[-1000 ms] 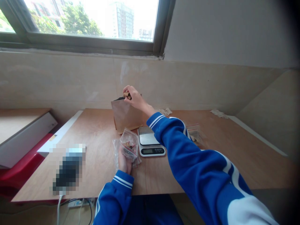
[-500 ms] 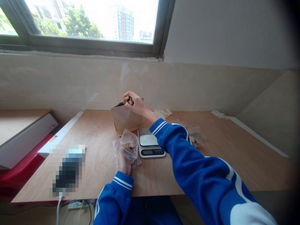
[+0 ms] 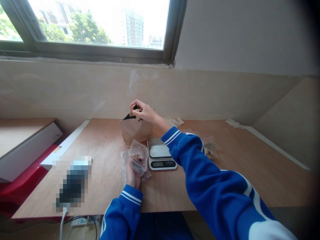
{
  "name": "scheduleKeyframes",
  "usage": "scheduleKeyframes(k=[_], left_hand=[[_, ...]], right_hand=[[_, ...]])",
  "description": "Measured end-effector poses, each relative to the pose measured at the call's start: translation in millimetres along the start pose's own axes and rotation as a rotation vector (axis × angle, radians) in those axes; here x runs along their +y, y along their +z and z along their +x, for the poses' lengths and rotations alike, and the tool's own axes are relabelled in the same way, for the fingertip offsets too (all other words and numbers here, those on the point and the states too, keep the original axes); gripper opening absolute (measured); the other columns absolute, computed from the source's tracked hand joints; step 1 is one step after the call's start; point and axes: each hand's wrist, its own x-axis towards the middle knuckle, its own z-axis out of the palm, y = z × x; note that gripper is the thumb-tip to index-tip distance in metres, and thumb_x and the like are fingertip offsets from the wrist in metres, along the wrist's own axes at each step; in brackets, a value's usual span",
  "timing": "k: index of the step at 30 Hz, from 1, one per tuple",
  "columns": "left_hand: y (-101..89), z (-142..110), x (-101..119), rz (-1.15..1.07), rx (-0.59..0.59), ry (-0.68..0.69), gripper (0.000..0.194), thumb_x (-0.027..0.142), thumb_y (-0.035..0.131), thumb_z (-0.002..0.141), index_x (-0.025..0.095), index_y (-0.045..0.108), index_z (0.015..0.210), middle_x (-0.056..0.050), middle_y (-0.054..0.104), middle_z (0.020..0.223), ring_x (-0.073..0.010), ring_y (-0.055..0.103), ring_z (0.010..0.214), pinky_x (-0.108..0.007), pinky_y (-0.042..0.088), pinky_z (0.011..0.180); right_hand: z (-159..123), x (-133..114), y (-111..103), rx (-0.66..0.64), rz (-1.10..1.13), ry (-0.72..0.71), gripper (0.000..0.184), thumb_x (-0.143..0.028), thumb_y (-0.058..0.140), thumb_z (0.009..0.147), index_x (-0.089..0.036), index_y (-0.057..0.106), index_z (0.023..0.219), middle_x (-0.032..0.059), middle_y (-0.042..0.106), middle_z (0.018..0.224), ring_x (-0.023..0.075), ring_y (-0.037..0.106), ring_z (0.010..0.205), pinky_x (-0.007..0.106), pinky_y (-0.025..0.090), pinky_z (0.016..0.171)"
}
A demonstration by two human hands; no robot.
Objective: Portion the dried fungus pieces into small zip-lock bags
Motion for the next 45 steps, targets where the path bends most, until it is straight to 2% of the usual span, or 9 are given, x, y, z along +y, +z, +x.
scheduleKeyframes(k=[6, 9, 14, 19, 24, 30, 37, 41, 45], left_hand=[[0.7, -1.4, 0.2, 0.005, -0.002, 0.018, 0.030, 0.034, 0.038, 0.096, 0.014, 0.061, 0.096, -0.006, 0.068, 0.073, -0.0128, 0.064, 0.059, -0.021, 0.052, 0.052], [1.1, -1.7, 0.7, 0.008, -0.003, 0.006, 0.032, 0.035, 0.037, 0.097, 0.014, 0.061, 0.097, -0.007, 0.069, 0.074, -0.0131, 0.064, 0.058, -0.022, 0.052, 0.052], [0.7, -0.7, 0.4, 0.008, 0.006, 0.013, 0.030, 0.035, 0.038, 0.096, 0.015, 0.061, 0.096, -0.007, 0.069, 0.074, -0.0130, 0.064, 0.060, -0.021, 0.052, 0.053], [-0.3, 0.8, -0.4, 0.024, 0.017, 0.006, 0.032, 0.036, 0.037, 0.097, 0.015, 0.061, 0.096, -0.006, 0.070, 0.074, -0.0128, 0.065, 0.061, -0.021, 0.053, 0.054], [-1.7, 1.9, -0.7, 0.018, 0.010, 0.003, 0.030, 0.034, 0.036, 0.097, 0.015, 0.060, 0.096, -0.006, 0.070, 0.074, -0.0125, 0.064, 0.058, -0.021, 0.053, 0.053], [-2.0, 0.1, -0.7, 0.027, 0.005, 0.003, 0.031, 0.038, 0.039, 0.096, 0.015, 0.061, 0.094, -0.006, 0.069, 0.075, -0.0126, 0.063, 0.060, -0.021, 0.052, 0.054], [-0.8, -0.4, -0.6, 0.023, 0.011, 0.005, 0.034, 0.038, 0.038, 0.096, 0.015, 0.062, 0.092, -0.007, 0.068, 0.074, -0.0127, 0.063, 0.060, -0.022, 0.052, 0.055], [-0.9, -0.2, -0.5, 0.027, -0.002, 0.005, 0.032, 0.037, 0.038, 0.096, 0.015, 0.061, 0.093, -0.006, 0.069, 0.074, -0.0125, 0.063, 0.059, -0.022, 0.053, 0.056], [-0.3, -0.4, 0.1, 0.030, 0.011, -0.005, 0.032, 0.036, 0.038, 0.096, 0.014, 0.061, 0.092, -0.006, 0.069, 0.073, -0.0122, 0.063, 0.058, -0.021, 0.053, 0.054]], right_hand=[[-0.9, -0.7, -5.8, -0.161, -0.002, -0.200, 0.028, -0.014, 0.050, 0.075, -0.015, 0.065, 0.099, 0.0008, 0.060, 0.091, 0.0109, 0.053, 0.079, 0.022, 0.042, 0.074], [-1.0, -2.3, -9.8, -0.192, -0.063, -0.189, 0.024, -0.016, 0.053, 0.080, -0.016, 0.067, 0.098, 0.0017, 0.057, 0.093, 0.0113, 0.053, 0.081, 0.024, 0.043, 0.080], [-1.9, -4.0, -5.4, -0.132, -0.172, -0.185, 0.017, -0.027, 0.051, 0.088, -0.015, 0.062, 0.094, 0.0010, 0.055, 0.087, 0.0109, 0.050, 0.073, 0.024, 0.041, 0.072], [-3.0, -7.5, -1.2, -0.011, -0.187, -0.063, 0.015, -0.029, 0.052, 0.089, -0.015, 0.051, 0.095, -0.0012, 0.056, 0.075, 0.0115, 0.050, 0.068, 0.023, 0.036, 0.066], [-3.4, -14.1, -5.3, 0.024, -0.368, 0.014, 0.017, -0.034, 0.052, 0.090, -0.017, 0.054, 0.085, -0.0001, 0.059, 0.071, 0.0131, 0.051, 0.064, 0.024, 0.034, 0.062], [-4.0, -28.0, -4.5, 0.051, -0.581, 0.130, 0.023, -0.033, 0.045, 0.092, -0.018, 0.058, 0.082, 0.0102, 0.068, 0.089, 0.0222, 0.063, 0.084, 0.030, 0.042, 0.071], [-7.8, -40.2, -0.9, 0.151, -0.686, 0.219, 0.025, -0.024, 0.050, 0.088, -0.014, 0.054, 0.111, 0.0151, 0.060, 0.111, 0.0260, 0.065, 0.089, 0.036, 0.049, 0.075], [-6.6, -40.5, -1.1, 0.131, -0.699, 0.259, 0.018, -0.028, 0.051, 0.089, -0.017, 0.062, 0.098, 0.0126, 0.060, 0.107, 0.0248, 0.065, 0.088, 0.035, 0.049, 0.075], [-4.9, -37.9, 0.4, 0.166, -0.644, 0.237, 0.047, -0.048, 0.038, 0.096, -0.016, 0.068, 0.079, 0.0145, 0.063, 0.098, 0.0257, 0.064, 0.087, 0.037, 0.048, 0.078]])
